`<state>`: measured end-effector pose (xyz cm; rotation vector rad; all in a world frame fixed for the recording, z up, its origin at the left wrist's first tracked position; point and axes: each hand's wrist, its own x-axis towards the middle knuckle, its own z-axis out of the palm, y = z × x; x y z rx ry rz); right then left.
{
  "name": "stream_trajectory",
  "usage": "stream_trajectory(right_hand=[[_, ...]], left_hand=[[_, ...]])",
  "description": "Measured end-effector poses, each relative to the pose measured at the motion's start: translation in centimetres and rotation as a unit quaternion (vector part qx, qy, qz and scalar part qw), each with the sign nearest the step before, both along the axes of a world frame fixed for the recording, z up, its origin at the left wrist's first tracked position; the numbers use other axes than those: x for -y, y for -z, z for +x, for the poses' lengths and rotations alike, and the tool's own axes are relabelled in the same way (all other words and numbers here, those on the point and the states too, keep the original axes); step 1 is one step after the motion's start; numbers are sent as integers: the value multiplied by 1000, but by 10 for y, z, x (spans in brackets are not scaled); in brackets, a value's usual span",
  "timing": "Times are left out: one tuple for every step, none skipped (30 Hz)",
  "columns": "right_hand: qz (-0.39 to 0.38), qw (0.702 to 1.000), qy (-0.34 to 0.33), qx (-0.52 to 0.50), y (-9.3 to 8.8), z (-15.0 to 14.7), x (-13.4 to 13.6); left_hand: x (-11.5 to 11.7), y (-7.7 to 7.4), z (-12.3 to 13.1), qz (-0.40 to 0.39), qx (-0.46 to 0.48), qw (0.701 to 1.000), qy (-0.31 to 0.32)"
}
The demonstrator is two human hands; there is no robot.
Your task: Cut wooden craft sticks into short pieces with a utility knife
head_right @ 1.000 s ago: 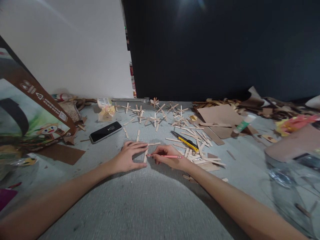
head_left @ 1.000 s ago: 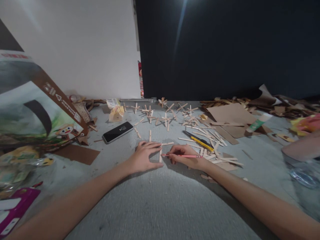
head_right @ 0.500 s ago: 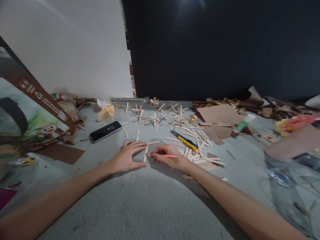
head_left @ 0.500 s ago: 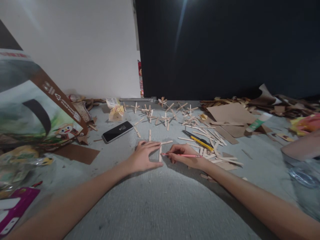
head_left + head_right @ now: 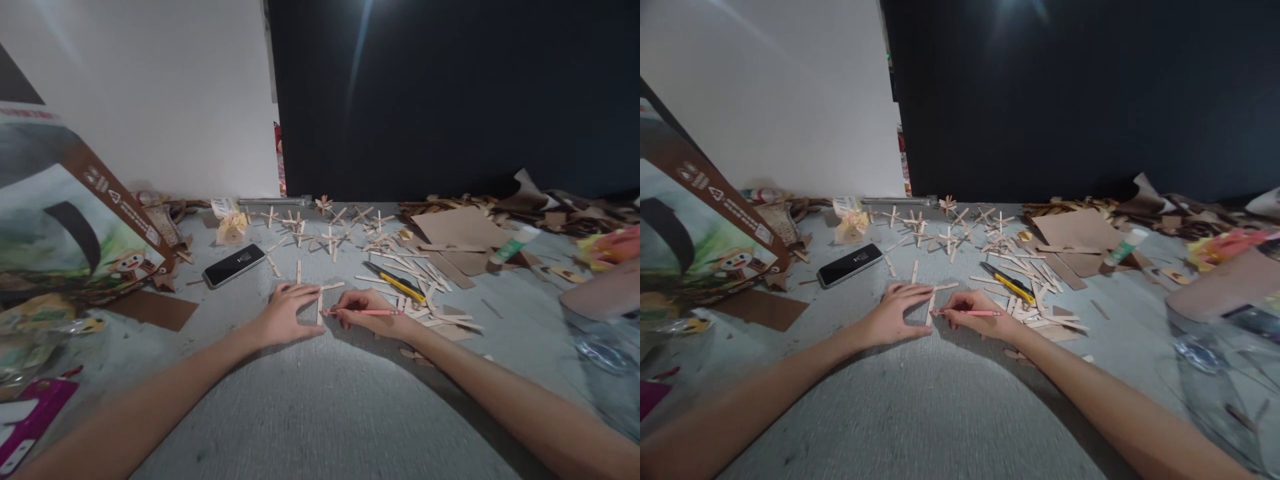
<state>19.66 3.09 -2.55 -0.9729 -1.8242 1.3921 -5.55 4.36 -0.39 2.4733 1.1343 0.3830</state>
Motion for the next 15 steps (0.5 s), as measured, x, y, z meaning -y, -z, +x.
stream_trajectory(right_hand=[[1,1000,3,0,1,0,0],[3,1000,6,-4,1,0,-1],[5,1000,7,-9,2,0,-1],[8,1000,5,-14,2,0,-1],[10,1000,1,-17,2,1,-1],[10,1000,-3,-15,1,1,-1],[10,1000,-5,-11,1,1,-1],[7,1000,-6,-6,0,1,-1],[5,1000,-4,-1,-1,1,0],[3,1000,0,0,-2,0,0],[1,1000,3,-1,-3,0,0],[0,1000,7,-5,-3,0,1],[1,1000,9,-7,-3,0,1],[1,1000,9,-8,-2,0,1],[3,1000,7,-6,-2,0,0]], left_hand=[[0,0,0,-1,-1,1000,-1],[0,-1,0,-1,-1,1000,-2],[1,-1,0,0,-1,1000,-2],[1,-1,1,0,-1,1000,-1],[1,-1,1,1,0,1000,1],[1,-1,1,1,1,1000,2],[0,-1,1,1,2,1000,3],[0,-1,0,0,4,1000,4],[0,-1,0,-1,6,1000,4],[0,0,0,-1,8,1000,4],[0,0,0,-1,11,1000,4],[0,1,0,0,12,1000,5],[-1,1,0,1,13,1000,6],[-1,1,0,2,13,1000,6],[-1,1,0,3,12,1000,7]])
